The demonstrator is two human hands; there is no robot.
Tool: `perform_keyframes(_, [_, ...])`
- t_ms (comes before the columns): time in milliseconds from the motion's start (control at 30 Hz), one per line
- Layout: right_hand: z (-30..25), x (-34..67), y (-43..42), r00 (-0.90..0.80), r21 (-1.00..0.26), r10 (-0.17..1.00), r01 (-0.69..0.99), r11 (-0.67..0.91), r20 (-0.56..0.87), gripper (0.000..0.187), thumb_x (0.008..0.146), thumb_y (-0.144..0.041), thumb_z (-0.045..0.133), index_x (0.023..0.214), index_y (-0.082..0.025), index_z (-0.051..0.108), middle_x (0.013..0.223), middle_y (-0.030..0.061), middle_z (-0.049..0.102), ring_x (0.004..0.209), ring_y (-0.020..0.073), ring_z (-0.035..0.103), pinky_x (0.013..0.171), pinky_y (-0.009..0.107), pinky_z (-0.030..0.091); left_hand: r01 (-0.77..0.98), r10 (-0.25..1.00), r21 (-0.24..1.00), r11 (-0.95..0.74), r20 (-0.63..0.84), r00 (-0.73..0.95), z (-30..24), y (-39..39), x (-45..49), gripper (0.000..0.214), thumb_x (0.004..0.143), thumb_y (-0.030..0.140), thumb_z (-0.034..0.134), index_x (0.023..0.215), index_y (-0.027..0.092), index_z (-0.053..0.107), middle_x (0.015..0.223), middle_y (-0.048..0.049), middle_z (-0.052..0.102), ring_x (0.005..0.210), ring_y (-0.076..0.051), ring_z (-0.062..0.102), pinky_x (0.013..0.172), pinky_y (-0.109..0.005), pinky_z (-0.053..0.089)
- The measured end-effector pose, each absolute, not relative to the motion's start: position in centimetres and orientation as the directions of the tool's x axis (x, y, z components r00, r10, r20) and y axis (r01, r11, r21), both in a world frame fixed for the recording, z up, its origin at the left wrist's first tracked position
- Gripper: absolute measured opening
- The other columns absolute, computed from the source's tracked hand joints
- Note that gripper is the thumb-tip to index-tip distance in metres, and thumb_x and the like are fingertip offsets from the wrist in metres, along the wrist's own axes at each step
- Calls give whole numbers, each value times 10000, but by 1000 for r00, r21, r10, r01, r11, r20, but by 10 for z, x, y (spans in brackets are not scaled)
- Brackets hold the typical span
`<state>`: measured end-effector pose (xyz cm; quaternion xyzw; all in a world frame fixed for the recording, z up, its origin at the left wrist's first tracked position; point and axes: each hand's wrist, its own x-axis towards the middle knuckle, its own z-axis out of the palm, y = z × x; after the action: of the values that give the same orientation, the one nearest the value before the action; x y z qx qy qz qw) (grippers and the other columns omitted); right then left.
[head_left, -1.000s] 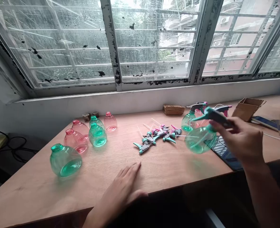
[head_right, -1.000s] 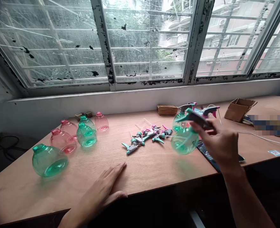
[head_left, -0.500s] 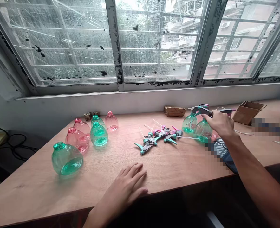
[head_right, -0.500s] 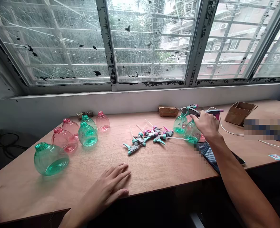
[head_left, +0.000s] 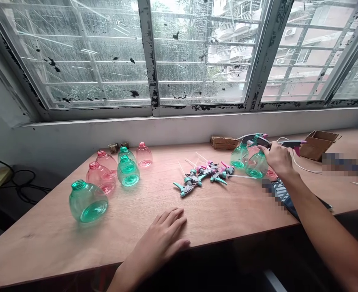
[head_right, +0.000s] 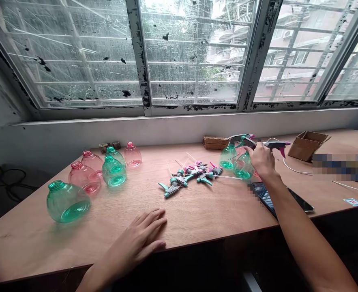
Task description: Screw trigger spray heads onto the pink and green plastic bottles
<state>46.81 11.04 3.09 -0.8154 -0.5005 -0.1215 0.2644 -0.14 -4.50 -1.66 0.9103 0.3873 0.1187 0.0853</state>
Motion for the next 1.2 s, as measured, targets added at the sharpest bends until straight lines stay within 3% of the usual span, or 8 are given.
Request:
perform_keyframes(367, [33,473,132,486,-343,730,870,-354,481,671,985,-599,391,1186,15,573,1001,340,663,838,314,624,649,380,307,690,732,256,-676,137,667,-12,-47,0,418,994,401,584,1391,290,515,1525,-55,474,1380,-298,444,1126,-483,435])
perform_keyframes(567, [32,469,125,478,-358,728,873,-332,491,643,975,-606,396,1206,-32,573,1070,325,646,917,336,609,678,399,307,685,732,271,-677,140,667,-8,-49,2,396,996,374,587,1376,284,524,1513,-62,483,1371,-285,455,1128,-465,436])
perform_keyframes(767, [28,455,94,504,-416,539,863,-287,674,942,872,-631,587,1534,-103,174,1458,344,382,1231,421,481,733,451,390,682,736,288,-672,161,657,-10,-48,1,392,991,367,593,1371,289,536,1502,-68,497,1372,-294,459,1131,-474,435])
perform_keyframes(867, [17,422,86,337,-352,498,934,-68,799,865,898,-579,578,1524,-104,214,1507,303,322,1387,403,326,931,490,434,681,735,286,-674,167,657,-10,-49,1,406,989,365,595,1384,297,527,1498,-69,502,1370,-293,465,1139,-477,424])
perform_keyframes(933, [7,389,89,182,-285,516,950,126,837,716,942,-522,525,1482,-111,299,1496,260,343,1394,375,334,1066,498,385,678,732,282,-678,177,658,-11,-50,2,401,987,359,599,1379,303,533,1490,-69,510,1364,-292,475,1133,-464,434])
perform_keyframes(1033, [-10,337,101,-33,-218,645,927,306,763,543,969,-423,497,1429,-151,400,1503,214,356,1354,367,402,1076,508,406,715,751,230,-660,216,624,-19,-52,3,413,980,378,600,1377,290,527,1520,-84,470,1429,-324,384,1162,-519,381])
perform_keyframes(1133, [-25,306,108,-229,-142,751,908,394,619,444,984,-369,462,1393,-195,468,1503,188,395,1299,380,469,1031,542,438,831,820,148,-536,327,471,-30,-44,0,530,961,402,610,1435,237,439,1588,-151,344,1486,-387,242,1176,-662,239])
perform_keyframes(1200, [-33,300,107,-319,-97,776,895,436,544,420,987,-330,449,1391,-219,487,1496,172,429,1276,377,498,1019,550,443,900,846,108,-423,403,350,-31,-28,-9,645,931,421,642,1467,192,366,1582,-205,329,1482,-405,245,1155,-682,246])
